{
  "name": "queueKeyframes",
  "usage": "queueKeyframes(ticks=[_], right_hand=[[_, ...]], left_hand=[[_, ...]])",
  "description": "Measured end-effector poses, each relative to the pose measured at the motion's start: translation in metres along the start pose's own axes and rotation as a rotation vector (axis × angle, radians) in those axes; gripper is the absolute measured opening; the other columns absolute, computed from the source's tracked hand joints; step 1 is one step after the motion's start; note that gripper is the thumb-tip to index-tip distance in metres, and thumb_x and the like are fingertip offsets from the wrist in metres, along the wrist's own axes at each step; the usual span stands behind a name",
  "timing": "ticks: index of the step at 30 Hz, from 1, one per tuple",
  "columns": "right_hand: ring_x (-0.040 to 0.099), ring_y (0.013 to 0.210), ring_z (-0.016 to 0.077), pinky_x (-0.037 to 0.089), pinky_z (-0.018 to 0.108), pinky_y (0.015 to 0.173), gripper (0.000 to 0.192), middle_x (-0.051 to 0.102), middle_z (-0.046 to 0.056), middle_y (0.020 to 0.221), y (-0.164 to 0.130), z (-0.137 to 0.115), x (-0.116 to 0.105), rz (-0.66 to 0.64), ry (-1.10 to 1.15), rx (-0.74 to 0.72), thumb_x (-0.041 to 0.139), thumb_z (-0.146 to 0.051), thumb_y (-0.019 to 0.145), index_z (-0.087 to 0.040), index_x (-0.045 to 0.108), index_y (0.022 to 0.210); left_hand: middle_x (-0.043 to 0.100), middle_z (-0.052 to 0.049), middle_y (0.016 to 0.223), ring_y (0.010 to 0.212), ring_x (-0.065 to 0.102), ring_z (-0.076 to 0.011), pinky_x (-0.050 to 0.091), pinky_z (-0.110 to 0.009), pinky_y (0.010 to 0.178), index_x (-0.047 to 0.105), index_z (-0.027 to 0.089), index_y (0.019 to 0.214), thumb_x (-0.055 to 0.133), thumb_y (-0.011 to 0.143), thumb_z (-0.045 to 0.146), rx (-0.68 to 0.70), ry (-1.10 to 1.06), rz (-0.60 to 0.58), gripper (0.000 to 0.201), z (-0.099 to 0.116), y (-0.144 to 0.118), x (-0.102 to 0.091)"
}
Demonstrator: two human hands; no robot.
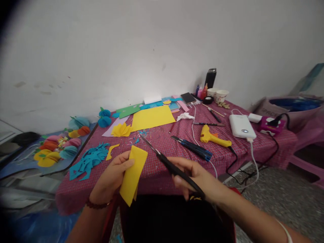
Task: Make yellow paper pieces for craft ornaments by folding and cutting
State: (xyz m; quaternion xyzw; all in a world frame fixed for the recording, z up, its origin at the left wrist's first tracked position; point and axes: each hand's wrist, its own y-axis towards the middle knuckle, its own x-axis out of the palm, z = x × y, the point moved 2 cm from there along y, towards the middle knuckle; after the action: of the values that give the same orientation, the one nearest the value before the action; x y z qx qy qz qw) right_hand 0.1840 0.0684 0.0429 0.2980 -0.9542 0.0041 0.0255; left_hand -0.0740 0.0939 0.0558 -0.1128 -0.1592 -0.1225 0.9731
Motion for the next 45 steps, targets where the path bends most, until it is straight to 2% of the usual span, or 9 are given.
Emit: queueKeyframes(ticks=[4,8,12,17,23,27,33,41,45], right_hand=[[0.064,0.094,0.0247,0.051,0.04,0.084,0.047,0.066,0.01,0.108,0.038,0.01,-0.043,0.261,-0.901,-0.17,0.06,-0.025,0.083,-0.023,0.057,0.13],[0.061,0.098,0.0295,0.048,0.047,0.09,0.038,0.064,0.017,0.11,0.063,0.019,-0.053,0.265,-1.246,-0.215,0.053,-0.017,0.085,-0.015,0.063,0.121],[0.057,0.101,0.0265,0.044,0.044,0.093,0.021,0.063,0.012,0.106,0.063,0.003,-0.024,0.313,-0.952,-0.306,0.053,-0.024,0.089,-0.017,0.065,0.105],[0.059,0.074,0.0156,0.047,0.028,0.067,0.029,0.064,0.001,0.083,0.072,0.001,0.033,0.156,-0.008,-0.187,0.065,-0.045,0.082,-0.018,0.059,0.092],[0.045,0.047,0.0049,0.032,0.016,0.041,0.038,0.059,-0.004,0.064,0.085,0.013,0.046,0.207,0.479,-0.06,0.079,-0.046,0.067,-0.016,0.06,0.078],[0.044,0.043,0.0029,0.025,0.012,0.033,0.037,0.06,-0.004,0.066,0.081,0.011,0.046,0.176,0.596,0.005,0.083,-0.041,0.065,-0.016,0.061,0.08],[0.043,0.039,0.0021,0.03,0.011,0.031,0.036,0.056,-0.006,0.059,0.083,0.007,0.048,0.153,0.682,0.023,0.083,-0.04,0.066,-0.016,0.059,0.08],[0.048,0.04,0.0045,0.034,0.013,0.03,0.039,0.058,-0.006,0.059,0.118,0.016,0.043,0.287,0.509,-0.055,0.081,-0.044,0.064,-0.016,0.055,0.072],[0.048,0.04,0.0051,0.034,0.014,0.031,0.039,0.057,-0.006,0.056,0.138,0.023,0.04,0.323,0.482,-0.082,0.079,-0.045,0.063,-0.016,0.054,0.07]], left_hand=[[0.07,-0.003,0.071,0.055,0.061,-0.0117,0.05,-0.02,0.054,0.069,0.013,0.088,0.077,0.066,0.017,0.017,-0.245,0.176,0.024,0.005,0.009,-0.005],[0.068,-0.001,0.067,0.055,0.062,-0.0124,0.052,-0.022,0.056,0.067,0.013,0.084,0.072,0.07,0.014,0.004,-0.336,0.313,0.014,0.004,0.013,-0.004],[0.073,-0.003,0.081,0.065,0.066,-0.0146,0.054,-0.024,0.063,0.068,0.014,0.094,0.075,0.068,0.018,0.076,-0.293,0.311,0.028,-0.003,0.013,0.007],[0.072,-0.002,0.082,0.068,0.066,-0.0148,0.05,-0.023,0.061,0.066,0.017,0.092,0.077,0.071,0.03,0.171,-0.096,0.228,0.028,-0.016,0.007,0.03],[0.069,-0.003,0.078,0.064,0.063,-0.0152,0.048,-0.024,0.057,0.063,0.018,0.093,0.065,0.079,0.055,0.134,-0.172,0.072,0.04,-0.015,0.0,0.036],[0.067,0.001,0.075,0.06,0.061,-0.0123,0.045,-0.021,0.056,0.061,0.02,0.095,0.073,0.076,0.038,0.15,-0.102,0.137,0.028,-0.013,-0.001,0.033],[0.064,0.001,0.081,0.065,0.062,-0.0153,0.047,-0.023,0.059,0.052,0.027,0.113,0.068,0.082,0.039,0.262,0.029,0.191,0.037,-0.015,0.0,0.03],[0.058,-0.001,0.079,0.079,0.053,-0.0161,0.041,-0.022,0.075,0.064,0.021,0.075,0.065,0.084,0.024,0.645,0.472,0.393,0.009,0.006,-0.001,0.01],[0.053,0.002,0.07,0.07,0.048,-0.0148,0.038,-0.023,0.067,0.059,0.02,0.068,0.065,0.082,0.025,0.569,0.668,0.435,0.016,0.013,0.007,-0.004]])
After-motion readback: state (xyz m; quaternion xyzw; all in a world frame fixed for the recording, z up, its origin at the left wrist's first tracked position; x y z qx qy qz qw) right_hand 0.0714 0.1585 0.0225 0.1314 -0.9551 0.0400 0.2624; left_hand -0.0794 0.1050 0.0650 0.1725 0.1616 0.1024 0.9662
